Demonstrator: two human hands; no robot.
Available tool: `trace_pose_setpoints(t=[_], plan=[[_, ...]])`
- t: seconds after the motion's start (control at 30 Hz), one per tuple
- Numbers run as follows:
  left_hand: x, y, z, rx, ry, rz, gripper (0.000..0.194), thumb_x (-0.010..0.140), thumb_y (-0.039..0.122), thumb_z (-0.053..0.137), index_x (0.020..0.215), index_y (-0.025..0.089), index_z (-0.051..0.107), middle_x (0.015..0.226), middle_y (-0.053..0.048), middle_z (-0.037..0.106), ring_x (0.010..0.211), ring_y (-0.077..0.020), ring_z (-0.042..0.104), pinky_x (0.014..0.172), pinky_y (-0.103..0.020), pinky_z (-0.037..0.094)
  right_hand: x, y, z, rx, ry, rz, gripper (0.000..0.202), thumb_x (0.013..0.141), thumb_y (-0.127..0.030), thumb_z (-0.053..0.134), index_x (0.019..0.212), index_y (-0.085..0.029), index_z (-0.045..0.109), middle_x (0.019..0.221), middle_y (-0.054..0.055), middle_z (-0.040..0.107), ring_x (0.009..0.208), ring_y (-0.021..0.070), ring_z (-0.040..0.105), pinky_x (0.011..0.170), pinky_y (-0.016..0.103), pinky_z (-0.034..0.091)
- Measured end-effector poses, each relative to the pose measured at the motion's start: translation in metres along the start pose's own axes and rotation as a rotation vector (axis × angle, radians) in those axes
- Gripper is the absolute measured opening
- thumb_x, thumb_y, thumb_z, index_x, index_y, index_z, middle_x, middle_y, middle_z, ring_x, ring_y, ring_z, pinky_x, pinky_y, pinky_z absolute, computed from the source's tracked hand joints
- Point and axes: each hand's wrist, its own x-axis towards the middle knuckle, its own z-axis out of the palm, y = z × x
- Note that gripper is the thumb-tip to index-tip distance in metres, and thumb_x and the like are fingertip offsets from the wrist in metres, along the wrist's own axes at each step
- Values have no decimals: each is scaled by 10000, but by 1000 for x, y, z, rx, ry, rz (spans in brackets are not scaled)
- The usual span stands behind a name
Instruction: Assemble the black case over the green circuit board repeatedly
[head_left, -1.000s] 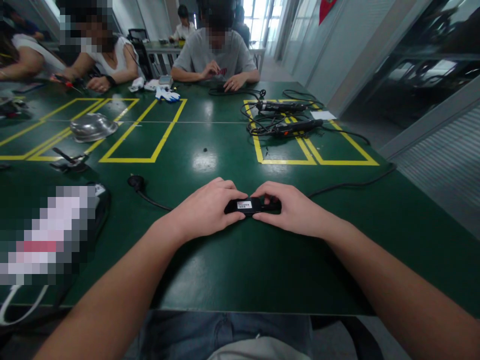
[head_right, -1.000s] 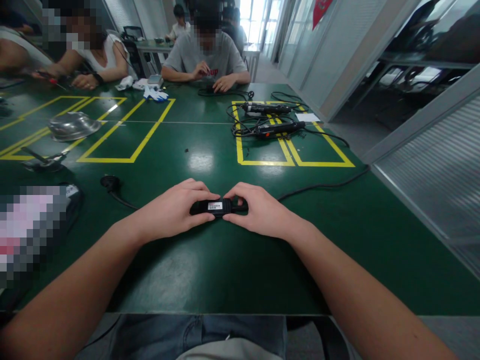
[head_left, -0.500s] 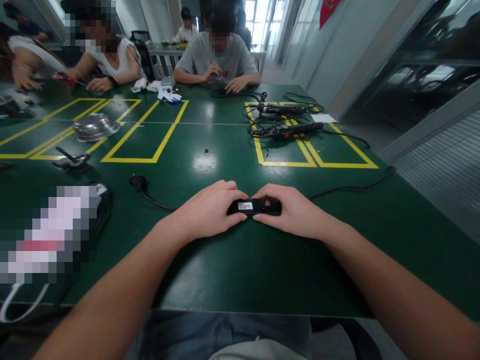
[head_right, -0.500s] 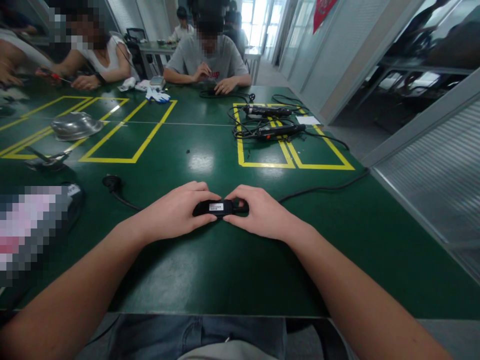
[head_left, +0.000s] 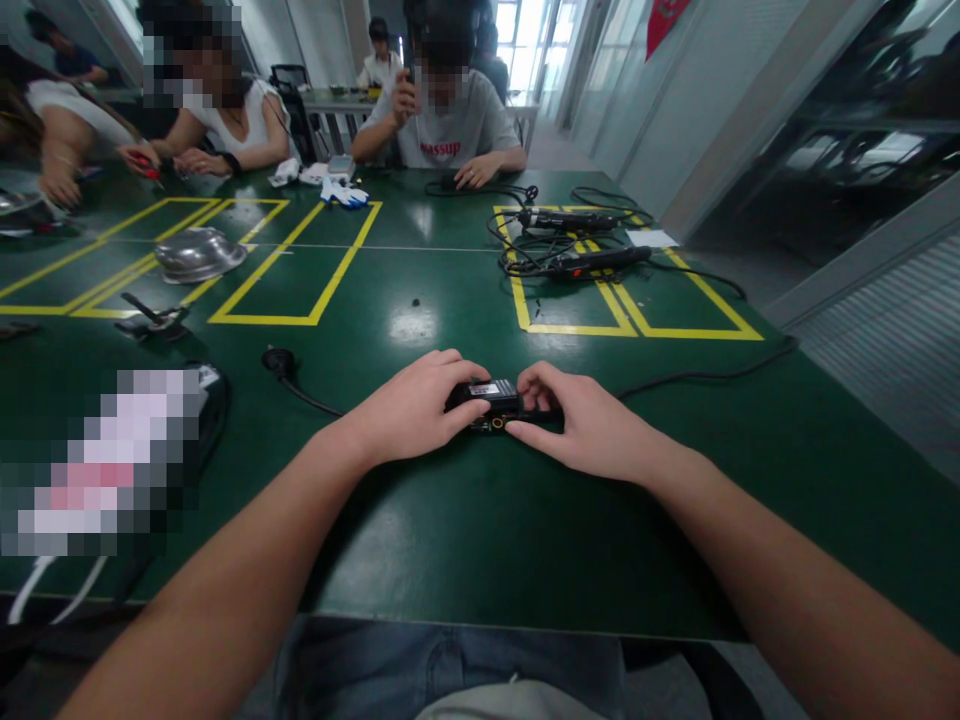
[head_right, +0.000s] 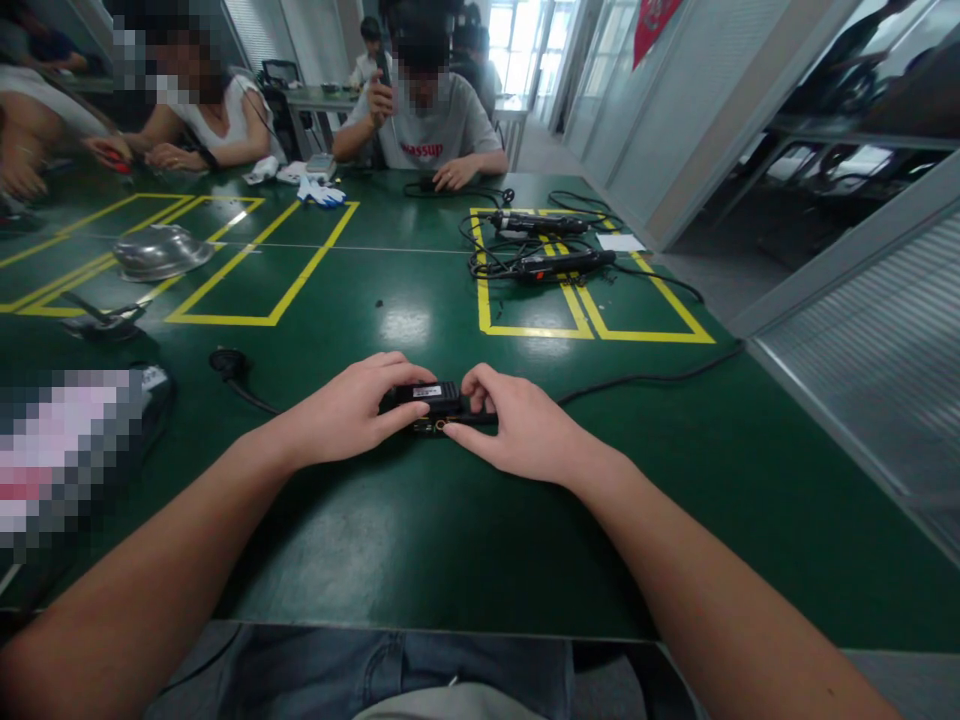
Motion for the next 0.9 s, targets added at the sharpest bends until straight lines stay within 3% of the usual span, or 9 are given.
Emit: trace_pose_setpoints(t=[0.13, 0.23, 0.33, 0.43, 0.5, 0.6, 0.77, 0.9], plan=[[2, -9, 3, 136, 76, -105, 334, 1072, 316, 587, 1358, 166, 670, 1305, -131, 745, 1192, -309, 669, 1098, -488, 537, 0, 1, 1, 2, 2, -18, 248, 939, -394, 735, 1051, -234, 582, 913, 32, 694, 795, 218, 643, 734, 356, 481], [2, -12, 3, 298, 39, -163, 308, 1068, 299, 600, 1328, 149, 666, 1282, -147, 751, 1158, -335, 656, 1068, -517, 539, 1, 1, -1, -23, -27, -48, 127, 939, -301, 720, 969, -236, 614, 891, 31, 693, 791, 212, 631, 723, 340, 459], [0, -7, -2, 365, 30, -134, 265, 1068, 317, 603, 1253, 150, 694, 1293, -161, 719, 1167, -341, 648, 1061, -510, 534, 2, 1, -3, -3, -45, -32, 71, 942, -262, 709, 955, -232, 646, 865, 22, 687, 769, 200, 616, 707, 328, 447], [-3, 2, -10, 280, 30, -107, 196, 1032, 319, 649, 1153, 173, 699, 1226, -137, 708, 1111, -312, 670, 979, -447, 542, 3, 1, -4, 25, -48, -21, 52, 943, -248, 711, 954, -231, 663, 848, 11, 682, 748, 187, 596, 694, 319, 439], [-6, 9, -14, 172, -94, -123, 84, 1015, 284, 649, 1020, 204, 673, 1023, -74, 727, 927, -262, 685, 815, -379, 517, 3, 2, -3, 42, -48, -12, 53, 935, -248, 724, 948, -231, 676, 834, 5, 677, 735, 181, 585, 683, 316, 434], [-9, 15, -16, 112, -250, -154, 48, 1013, 234, 628, 966, 229, 623, 888, -28, 718, 768, -225, 645, 672, -342, 412, 3, 3, -1, 80, -53, 28, 61, 924, -267, 747, 938, -229, 701, 805, -3, 666, 717, 176, 579, 665, 312, 433], [-10, 17, -17, 76, -290, -197, 63, 1059, 254, 586, 999, 234, 592, 881, -25, 719, 749, -216, 640, 660, -337, 391, 3, 5, -1, 118, -54, 79, 99, 916, -312, 768, 927, -222, 730, 770, -4, 667, 693, 173, 588, 637, 308, 432], [-8, 18, -21, 41, -259, -189, 120, 1032, 250, 599, 913, 231, 602, 820, -17, 718, 725, -210, 648, 668, -336, 404, 3, 4, -4, 139, -40, 31, 76, 937, -285, 718, 918, -215, 739, 759, 4, 672, 677, 171, 584, 639, 311, 435]])
